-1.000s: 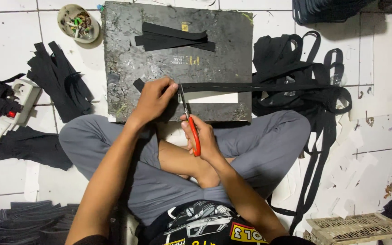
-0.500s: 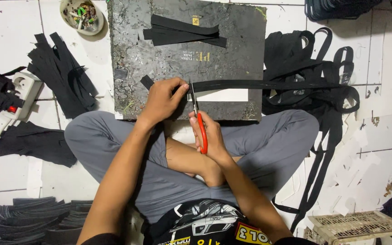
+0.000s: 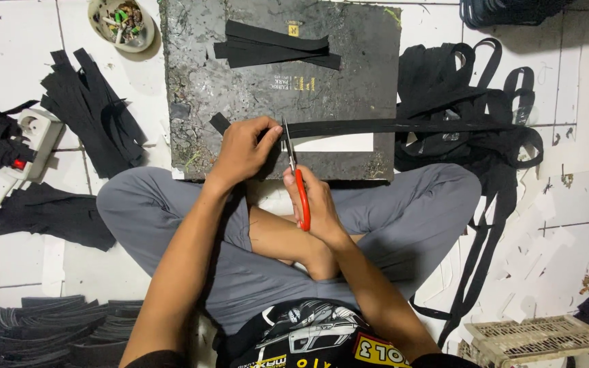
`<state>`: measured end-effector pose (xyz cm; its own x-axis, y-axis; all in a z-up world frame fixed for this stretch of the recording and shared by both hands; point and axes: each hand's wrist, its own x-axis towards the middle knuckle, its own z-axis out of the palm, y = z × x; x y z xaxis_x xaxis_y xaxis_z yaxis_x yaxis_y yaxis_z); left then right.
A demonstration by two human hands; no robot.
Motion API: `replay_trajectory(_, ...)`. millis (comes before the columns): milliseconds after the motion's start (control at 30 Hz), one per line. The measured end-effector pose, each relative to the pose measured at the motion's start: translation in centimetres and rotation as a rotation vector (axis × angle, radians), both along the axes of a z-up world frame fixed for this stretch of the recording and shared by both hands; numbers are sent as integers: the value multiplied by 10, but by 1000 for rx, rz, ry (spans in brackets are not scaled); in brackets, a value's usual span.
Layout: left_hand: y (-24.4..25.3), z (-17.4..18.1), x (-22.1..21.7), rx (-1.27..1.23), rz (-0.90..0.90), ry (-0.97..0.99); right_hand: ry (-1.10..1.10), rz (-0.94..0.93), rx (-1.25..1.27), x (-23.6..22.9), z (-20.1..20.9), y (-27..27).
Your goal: Sorting and cutting black fabric strips using scissors while sitting on the floor.
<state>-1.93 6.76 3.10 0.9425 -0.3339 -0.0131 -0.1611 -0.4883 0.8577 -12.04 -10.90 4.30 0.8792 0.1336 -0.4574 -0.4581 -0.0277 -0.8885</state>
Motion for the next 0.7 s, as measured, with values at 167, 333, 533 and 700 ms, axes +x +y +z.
replay_trajectory(167, -1, -7, 2, 34, -9, -20, -11, 7, -13, -3, -5, -1)
replay_trajectory(333, 0, -7, 1, 54, -10, -30, 42, 12, -4, 0, 6, -2)
replay_trajectory(533, 1, -9, 2, 27, -16, -26, 47, 13, 36, 5, -2, -3)
replay_trajectory(700, 0, -9, 1, 63, -2, -42, -21, 32, 3, 2, -17, -4)
